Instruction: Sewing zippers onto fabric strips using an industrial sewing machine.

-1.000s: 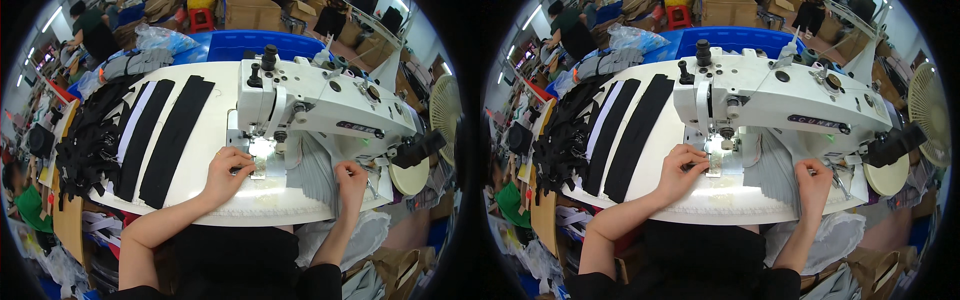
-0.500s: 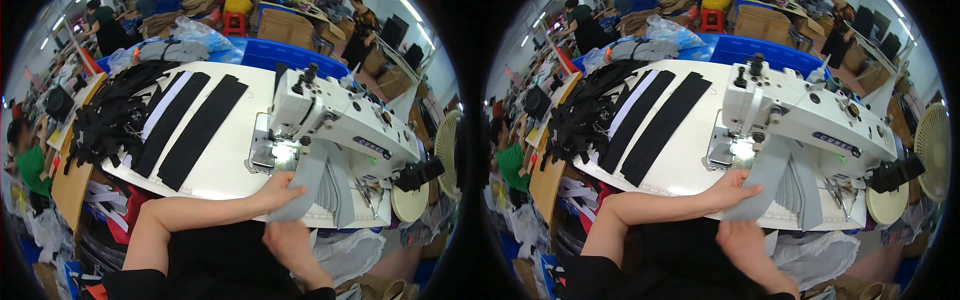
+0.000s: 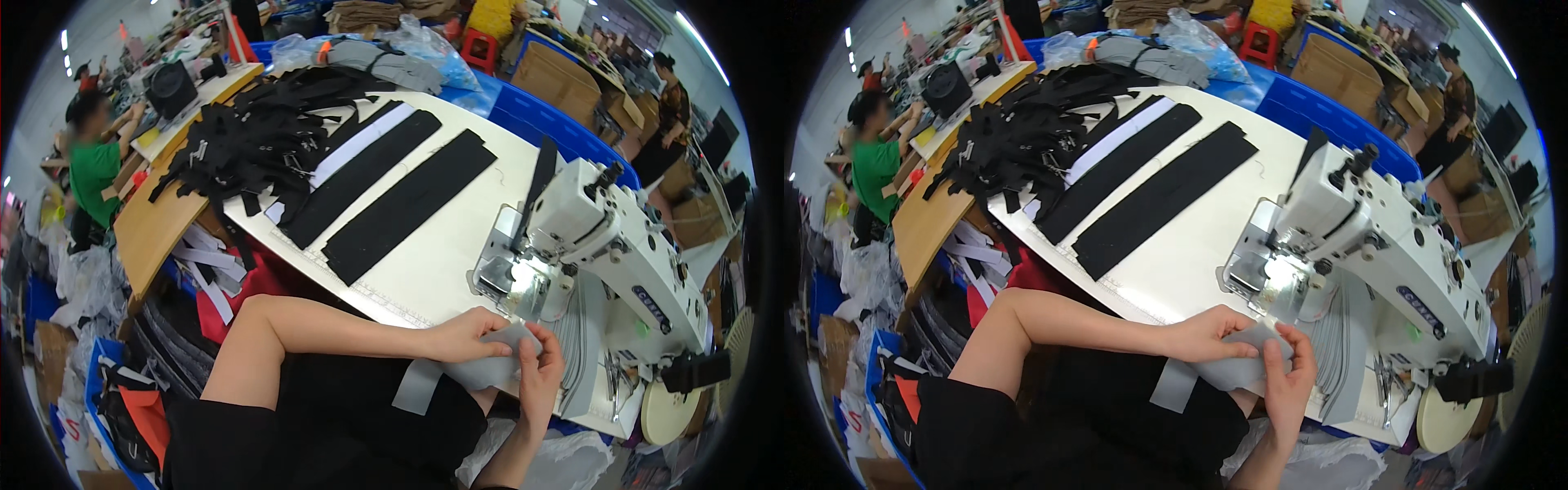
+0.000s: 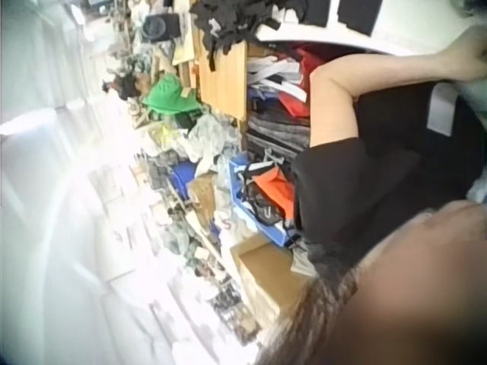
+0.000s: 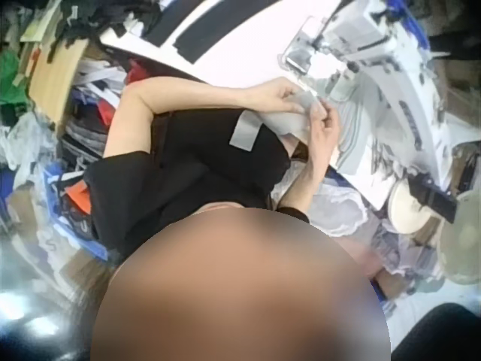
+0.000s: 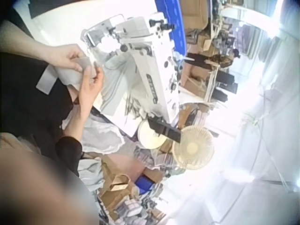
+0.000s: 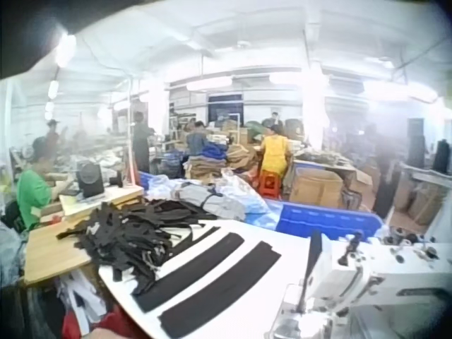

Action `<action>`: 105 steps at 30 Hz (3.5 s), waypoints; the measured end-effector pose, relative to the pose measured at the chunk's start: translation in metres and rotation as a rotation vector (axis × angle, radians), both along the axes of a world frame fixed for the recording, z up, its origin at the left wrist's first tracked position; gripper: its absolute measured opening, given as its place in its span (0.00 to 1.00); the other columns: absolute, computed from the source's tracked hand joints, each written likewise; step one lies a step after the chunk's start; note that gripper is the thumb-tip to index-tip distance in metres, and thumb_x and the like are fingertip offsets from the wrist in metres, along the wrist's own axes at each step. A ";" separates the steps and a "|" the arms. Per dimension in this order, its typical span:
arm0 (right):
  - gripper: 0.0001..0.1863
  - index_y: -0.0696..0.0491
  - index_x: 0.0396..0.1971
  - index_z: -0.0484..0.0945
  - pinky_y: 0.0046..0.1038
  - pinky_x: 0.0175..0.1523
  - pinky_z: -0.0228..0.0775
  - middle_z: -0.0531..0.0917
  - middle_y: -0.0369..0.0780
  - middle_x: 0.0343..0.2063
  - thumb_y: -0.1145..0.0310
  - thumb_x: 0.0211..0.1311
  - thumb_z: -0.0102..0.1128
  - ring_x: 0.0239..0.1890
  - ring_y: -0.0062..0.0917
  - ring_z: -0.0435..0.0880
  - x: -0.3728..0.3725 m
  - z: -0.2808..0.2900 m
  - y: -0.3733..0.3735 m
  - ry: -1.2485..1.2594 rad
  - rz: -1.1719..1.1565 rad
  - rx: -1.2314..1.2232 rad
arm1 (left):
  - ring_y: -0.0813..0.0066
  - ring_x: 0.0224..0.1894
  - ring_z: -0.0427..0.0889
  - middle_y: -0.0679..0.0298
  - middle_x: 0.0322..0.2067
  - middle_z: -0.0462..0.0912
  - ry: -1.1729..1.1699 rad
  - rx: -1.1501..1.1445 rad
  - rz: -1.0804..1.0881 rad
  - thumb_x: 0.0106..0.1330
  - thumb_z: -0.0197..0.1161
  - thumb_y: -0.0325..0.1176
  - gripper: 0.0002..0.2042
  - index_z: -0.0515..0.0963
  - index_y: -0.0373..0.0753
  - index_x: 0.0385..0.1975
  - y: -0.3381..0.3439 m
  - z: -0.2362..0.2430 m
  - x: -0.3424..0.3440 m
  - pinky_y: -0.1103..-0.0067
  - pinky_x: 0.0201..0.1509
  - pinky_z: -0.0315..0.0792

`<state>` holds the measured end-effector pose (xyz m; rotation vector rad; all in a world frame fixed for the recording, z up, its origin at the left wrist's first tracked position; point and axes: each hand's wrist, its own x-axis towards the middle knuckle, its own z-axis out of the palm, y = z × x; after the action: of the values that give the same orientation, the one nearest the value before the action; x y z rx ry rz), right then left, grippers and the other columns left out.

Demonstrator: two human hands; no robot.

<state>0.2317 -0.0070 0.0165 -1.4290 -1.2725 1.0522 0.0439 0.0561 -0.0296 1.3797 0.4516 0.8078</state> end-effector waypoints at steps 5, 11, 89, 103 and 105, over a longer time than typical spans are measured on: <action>0.12 0.59 0.41 0.80 0.30 0.49 0.68 0.82 0.40 0.39 0.64 0.71 0.66 0.44 0.27 0.78 -0.001 -0.022 0.020 -0.388 -0.046 0.145 | 0.87 0.31 0.80 0.64 0.32 0.88 0.301 -0.092 0.021 0.72 0.67 0.31 0.10 0.82 0.31 0.45 0.013 0.014 -0.019 0.84 0.35 0.74; 0.10 0.56 0.36 0.78 0.39 0.51 0.62 0.79 0.44 0.34 0.65 0.70 0.63 0.41 0.41 0.75 -0.009 -0.035 0.025 -0.809 -0.173 0.318 | 0.82 0.28 0.85 0.63 0.28 0.90 0.566 0.375 0.835 0.69 0.67 0.31 0.07 0.87 0.34 0.35 0.087 0.048 -0.139 0.80 0.33 0.77; 0.09 0.57 0.38 0.80 0.16 0.31 0.64 0.81 0.29 0.27 0.66 0.73 0.66 0.28 0.08 0.73 -0.022 0.046 -0.040 0.307 -0.038 0.181 | 0.89 0.33 0.77 0.72 0.30 0.84 0.035 -0.311 0.064 0.66 0.75 0.27 0.06 0.82 0.38 0.32 -0.039 0.048 -0.035 0.87 0.38 0.71; 0.15 0.59 0.46 0.83 0.29 0.42 0.72 0.86 0.42 0.34 0.68 0.64 0.72 0.37 0.29 0.84 -0.025 0.053 -0.034 -0.178 -0.068 0.430 | 0.84 0.38 0.83 0.66 0.35 0.87 -0.092 -0.312 0.320 0.67 0.74 0.24 0.06 0.83 0.34 0.39 -0.054 0.045 -0.021 0.87 0.45 0.77; 0.13 0.58 0.42 0.85 0.32 0.43 0.73 0.86 0.43 0.34 0.68 0.63 0.73 0.38 0.34 0.85 -0.017 0.055 -0.033 -0.240 -0.019 0.239 | 0.84 0.38 0.84 0.66 0.36 0.87 -0.078 -0.204 0.313 0.67 0.74 0.24 0.07 0.83 0.33 0.41 -0.057 0.037 -0.020 0.86 0.46 0.78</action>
<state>0.2149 -0.0404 0.0710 -1.4082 -1.4978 0.7026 0.0235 -0.0008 0.0077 1.0989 0.6804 1.0359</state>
